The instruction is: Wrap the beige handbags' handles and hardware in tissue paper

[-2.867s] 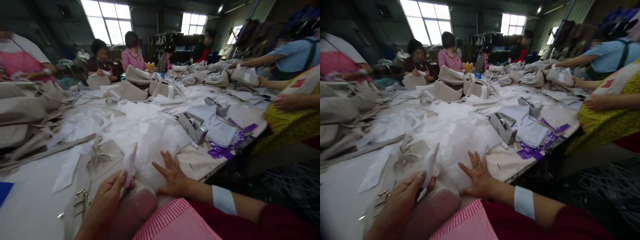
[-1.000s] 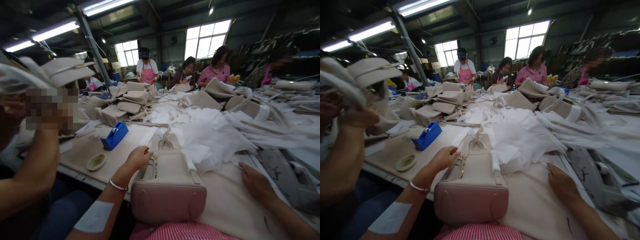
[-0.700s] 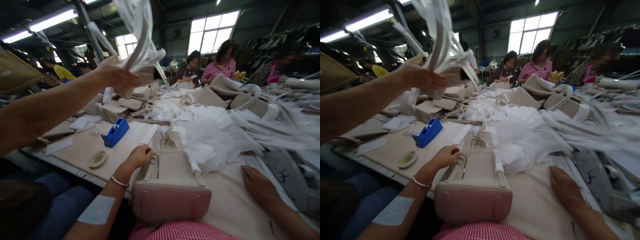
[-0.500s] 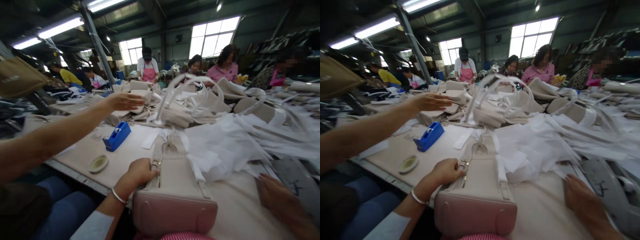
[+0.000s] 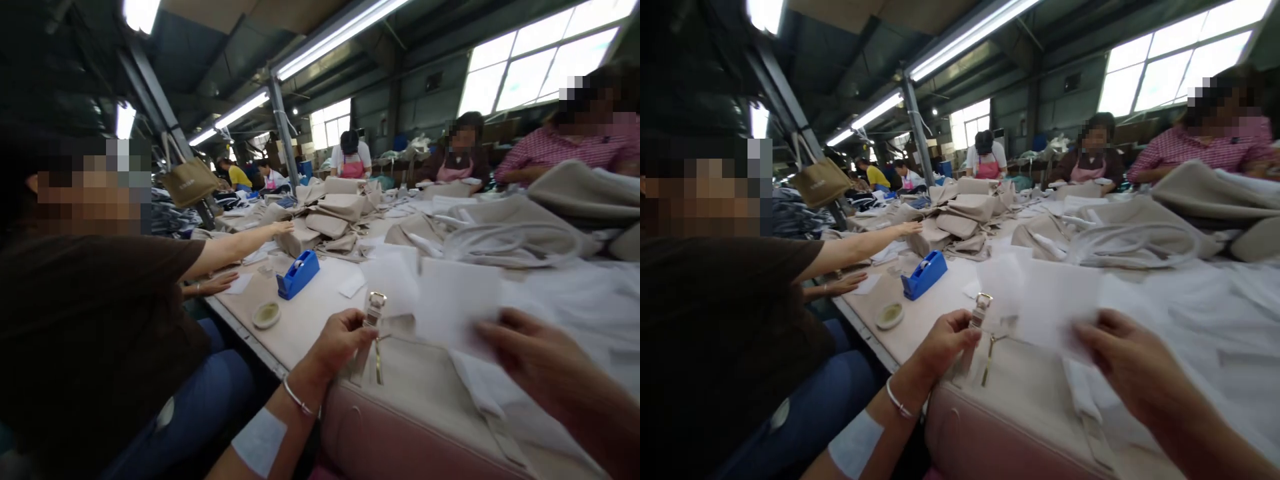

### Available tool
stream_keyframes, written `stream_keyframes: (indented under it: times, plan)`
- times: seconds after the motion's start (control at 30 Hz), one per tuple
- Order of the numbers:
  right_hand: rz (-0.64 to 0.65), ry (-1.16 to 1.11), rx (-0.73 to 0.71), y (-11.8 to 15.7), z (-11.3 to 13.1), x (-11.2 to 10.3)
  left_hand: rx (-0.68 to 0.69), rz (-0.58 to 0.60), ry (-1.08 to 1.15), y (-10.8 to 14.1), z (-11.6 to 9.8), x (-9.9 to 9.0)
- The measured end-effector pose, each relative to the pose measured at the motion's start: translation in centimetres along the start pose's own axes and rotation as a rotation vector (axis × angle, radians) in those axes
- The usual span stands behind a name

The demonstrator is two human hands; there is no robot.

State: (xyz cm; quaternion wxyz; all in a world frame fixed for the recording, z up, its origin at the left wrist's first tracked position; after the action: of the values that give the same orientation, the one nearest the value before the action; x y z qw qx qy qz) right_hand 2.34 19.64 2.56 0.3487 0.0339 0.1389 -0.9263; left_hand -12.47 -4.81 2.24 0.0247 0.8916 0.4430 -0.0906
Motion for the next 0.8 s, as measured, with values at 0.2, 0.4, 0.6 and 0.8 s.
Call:
stream_keyframes:
  times: [0.2,0.4,0.6,0.8]
  plan:
    - [0.326,-0.54,0.457,3.2,2.5,13.7,-0.114,-0.093,0.483,0.4,1.5,-1.1]
    - [0.403,-0.432,0.532,4.8,1.5,15.6,0.054,-0.189,0.255,0.1,0.5,-2.8]
    - [0.57,-0.604,0.511,6.6,3.3,17.6,0.247,-0.126,0.162,0.0,-0.3,-1.5]
    - [0.322,-0.427,0.555,6.7,0.2,17.7,0.296,0.173,0.502,-2.0,2.5,-1.2]
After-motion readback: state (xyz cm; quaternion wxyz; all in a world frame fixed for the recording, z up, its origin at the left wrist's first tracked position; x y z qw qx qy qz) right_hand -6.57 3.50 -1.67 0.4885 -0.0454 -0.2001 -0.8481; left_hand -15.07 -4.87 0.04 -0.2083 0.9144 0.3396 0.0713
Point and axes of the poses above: each hand's wrist, its own y-axis away from the middle knuckle, its own x-axis out of the palm, z = x × y, the point moved 8 cm from there along -y, towards the middle knuckle, and after that the axes turned 7 degrees about -z, right-handed, at the moved point
